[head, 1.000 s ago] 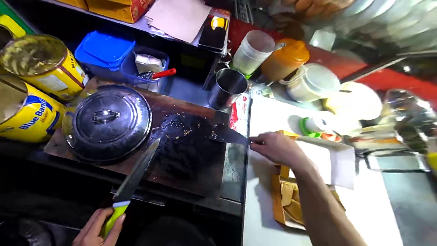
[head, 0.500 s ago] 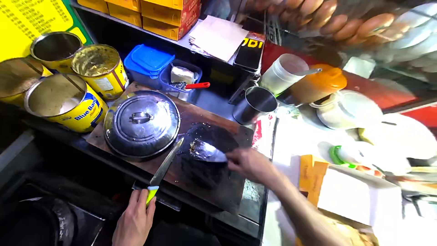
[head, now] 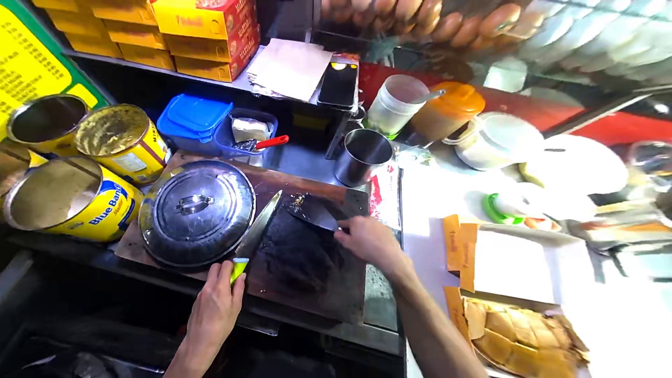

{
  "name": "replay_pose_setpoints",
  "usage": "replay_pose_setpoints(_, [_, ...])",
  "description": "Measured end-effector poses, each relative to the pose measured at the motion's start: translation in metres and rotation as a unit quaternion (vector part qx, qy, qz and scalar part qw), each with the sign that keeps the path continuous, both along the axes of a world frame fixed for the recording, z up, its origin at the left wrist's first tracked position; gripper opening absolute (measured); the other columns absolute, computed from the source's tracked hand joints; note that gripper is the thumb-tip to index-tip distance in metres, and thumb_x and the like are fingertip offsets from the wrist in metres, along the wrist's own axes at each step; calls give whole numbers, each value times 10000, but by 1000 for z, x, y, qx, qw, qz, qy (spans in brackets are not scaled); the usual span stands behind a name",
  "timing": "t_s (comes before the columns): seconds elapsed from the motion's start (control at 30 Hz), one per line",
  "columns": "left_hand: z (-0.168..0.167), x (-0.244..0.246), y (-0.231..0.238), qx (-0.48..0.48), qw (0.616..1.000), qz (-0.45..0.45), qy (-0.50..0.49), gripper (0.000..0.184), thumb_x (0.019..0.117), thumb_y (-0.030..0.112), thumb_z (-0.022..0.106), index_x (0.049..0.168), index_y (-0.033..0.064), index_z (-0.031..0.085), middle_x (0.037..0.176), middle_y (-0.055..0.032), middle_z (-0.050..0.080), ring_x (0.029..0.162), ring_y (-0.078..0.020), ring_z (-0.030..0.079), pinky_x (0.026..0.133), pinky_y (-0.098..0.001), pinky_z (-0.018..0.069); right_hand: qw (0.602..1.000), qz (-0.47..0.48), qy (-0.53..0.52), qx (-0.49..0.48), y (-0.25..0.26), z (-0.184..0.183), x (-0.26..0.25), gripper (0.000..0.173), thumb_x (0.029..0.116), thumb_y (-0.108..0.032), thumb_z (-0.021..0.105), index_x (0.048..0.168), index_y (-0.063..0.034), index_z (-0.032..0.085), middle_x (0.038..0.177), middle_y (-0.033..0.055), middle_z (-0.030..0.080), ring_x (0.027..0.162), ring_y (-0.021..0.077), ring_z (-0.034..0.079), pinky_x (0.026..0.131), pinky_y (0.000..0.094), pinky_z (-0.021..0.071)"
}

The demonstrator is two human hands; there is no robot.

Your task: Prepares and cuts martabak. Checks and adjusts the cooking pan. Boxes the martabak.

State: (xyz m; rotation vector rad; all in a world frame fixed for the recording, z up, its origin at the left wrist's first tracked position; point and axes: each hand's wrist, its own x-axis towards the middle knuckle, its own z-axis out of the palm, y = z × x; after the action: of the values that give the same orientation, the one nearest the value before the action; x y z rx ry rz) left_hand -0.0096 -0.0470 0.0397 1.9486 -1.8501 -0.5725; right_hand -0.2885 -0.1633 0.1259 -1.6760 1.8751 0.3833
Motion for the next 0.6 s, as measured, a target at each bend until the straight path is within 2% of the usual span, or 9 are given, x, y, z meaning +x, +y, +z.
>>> replay_pose_setpoints(0.07, [0,-3,-5,35,999,9,-2,295,999,170,645,1176,-65,636,1075,-270,642,865,-410,700,753,-550,586,997,66,10,-27,-35,-5,-22,361,1033,-373,590,1101,-54,744,1049,238,706,1035,442,665,846,676,488])
replay_pose_setpoints(0.13, [3,-9,-10,68,997,18,-12,299,1014,176,628,1211,-50,625,1126,-270,631,895,-411,703,774,-545,587,987,145,38,-54,-76,-11,-38,346,1002,-390,637,957,-65,747,921,199,703,933,411,683,774,657,511])
replay_pose_setpoints(0.27, [9,-16,-12,113,993,28,-37,303,1035,202,596,1263,4,620,1215,-249,615,934,-403,708,786,-524,595,955,291,30,-46,-126,-9,-30,265,1021,-324,633,1046,-110,787,952,168,733,974,384,691,862,640,512])
replay_pose_setpoints(0.37, [12,-17,3,118,991,41,-47,301,1041,205,583,1276,22,623,1243,-243,613,952,-399,710,782,-517,597,949,309,43,-50,-127,-14,-18,263,1001,-357,663,1050,-127,781,964,152,736,965,372,700,838,637,526])
replay_pose_setpoints(0.43, [8,-15,24,98,993,49,-40,289,1029,200,598,1246,14,638,1211,-250,629,914,-404,716,748,-528,602,943,320,25,-86,-115,-26,-23,259,972,-370,697,967,-118,758,907,138,721,915,362,702,782,629,538])
replay_pose_setpoints(0.47, [4,-13,38,81,995,53,-31,279,1018,196,612,1217,5,650,1176,-250,639,876,-401,718,720,-529,604,939,329,0,-101,-105,-31,-27,229,959,-351,704,969,-131,767,902,129,726,900,357,703,768,627,534])
replay_pose_setpoints(0.53, [-4,-8,67,27,998,59,-16,262,979,194,645,1125,-22,675,1066,-240,657,778,-374,714,643,-513,604,932,349,-39,-84,-77,-31,-31,272,986,-320,649,1156,-154,781,1045,140,747,1002,374,701,846,639,523])
replay_pose_setpoints(0.57, [-5,-4,80,13,998,62,-7,265,967,195,654,1095,-35,681,1037,-239,662,759,-363,712,632,-505,604,932,353,-50,-67,-61,-31,-32,328,1009,-319,608,1237,-132,751,1107,163,728,1050,395,685,881,649,510])
replay_pose_setpoints(0.6, [-5,0,92,7,998,68,0,265,960,190,660,1076,-46,686,1020,-241,666,758,-360,711,638,-503,604,933,349,-62,-60,-40,-34,-34,367,1021,-323,567,1267,-104,728,1129,191,715,1060,421,678,876,660,502])
